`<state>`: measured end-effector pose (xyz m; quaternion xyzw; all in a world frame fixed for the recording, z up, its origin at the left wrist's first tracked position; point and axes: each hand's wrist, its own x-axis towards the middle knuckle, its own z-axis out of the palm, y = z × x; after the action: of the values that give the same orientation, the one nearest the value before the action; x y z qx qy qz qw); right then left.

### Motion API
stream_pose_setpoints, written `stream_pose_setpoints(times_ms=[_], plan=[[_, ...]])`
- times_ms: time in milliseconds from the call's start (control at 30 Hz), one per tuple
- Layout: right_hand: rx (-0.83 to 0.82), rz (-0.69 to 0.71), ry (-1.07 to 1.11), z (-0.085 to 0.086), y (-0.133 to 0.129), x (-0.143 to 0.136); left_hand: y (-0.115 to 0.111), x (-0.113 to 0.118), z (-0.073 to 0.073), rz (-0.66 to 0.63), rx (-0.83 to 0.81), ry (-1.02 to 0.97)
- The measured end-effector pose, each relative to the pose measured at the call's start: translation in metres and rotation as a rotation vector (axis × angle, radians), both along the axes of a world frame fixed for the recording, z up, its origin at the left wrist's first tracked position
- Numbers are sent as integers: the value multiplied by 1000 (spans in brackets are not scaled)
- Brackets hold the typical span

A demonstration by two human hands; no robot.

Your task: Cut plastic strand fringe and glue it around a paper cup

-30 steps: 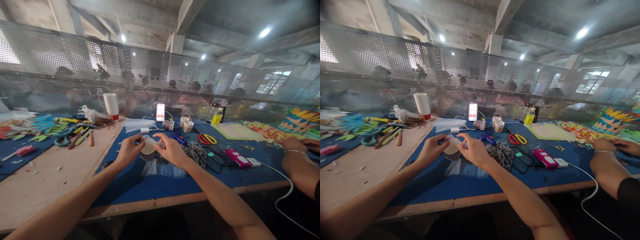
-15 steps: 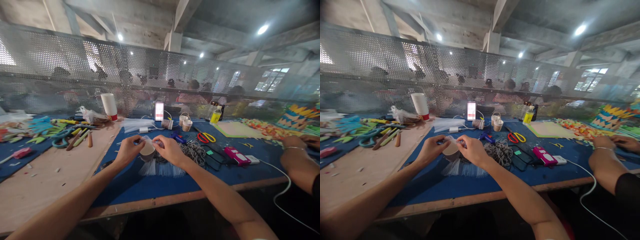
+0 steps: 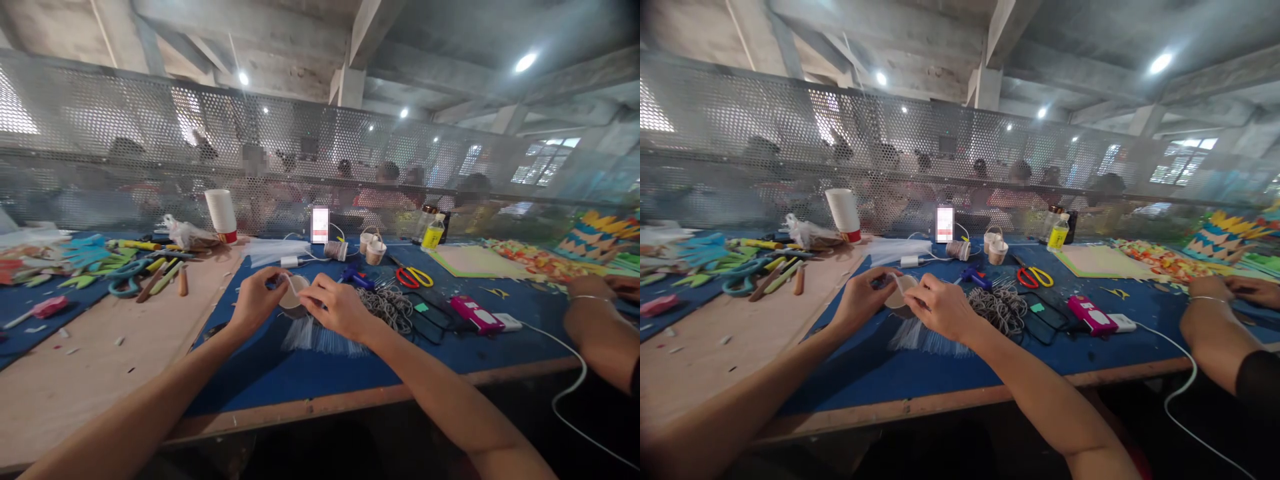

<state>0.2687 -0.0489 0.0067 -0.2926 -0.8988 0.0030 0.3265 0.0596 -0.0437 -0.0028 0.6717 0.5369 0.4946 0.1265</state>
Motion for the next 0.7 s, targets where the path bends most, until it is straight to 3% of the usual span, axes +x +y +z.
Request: stream_pose_setpoints(times_ms=[167, 433, 700], plan=[[25, -60, -16, 0, 0, 0, -3, 0, 2, -10, 95, 107], [0, -82, 1, -2, 6, 1, -4, 1, 2, 27, 56, 301], [-47, -100, 72, 7, 4, 3, 2, -5, -6, -41, 109, 311]])
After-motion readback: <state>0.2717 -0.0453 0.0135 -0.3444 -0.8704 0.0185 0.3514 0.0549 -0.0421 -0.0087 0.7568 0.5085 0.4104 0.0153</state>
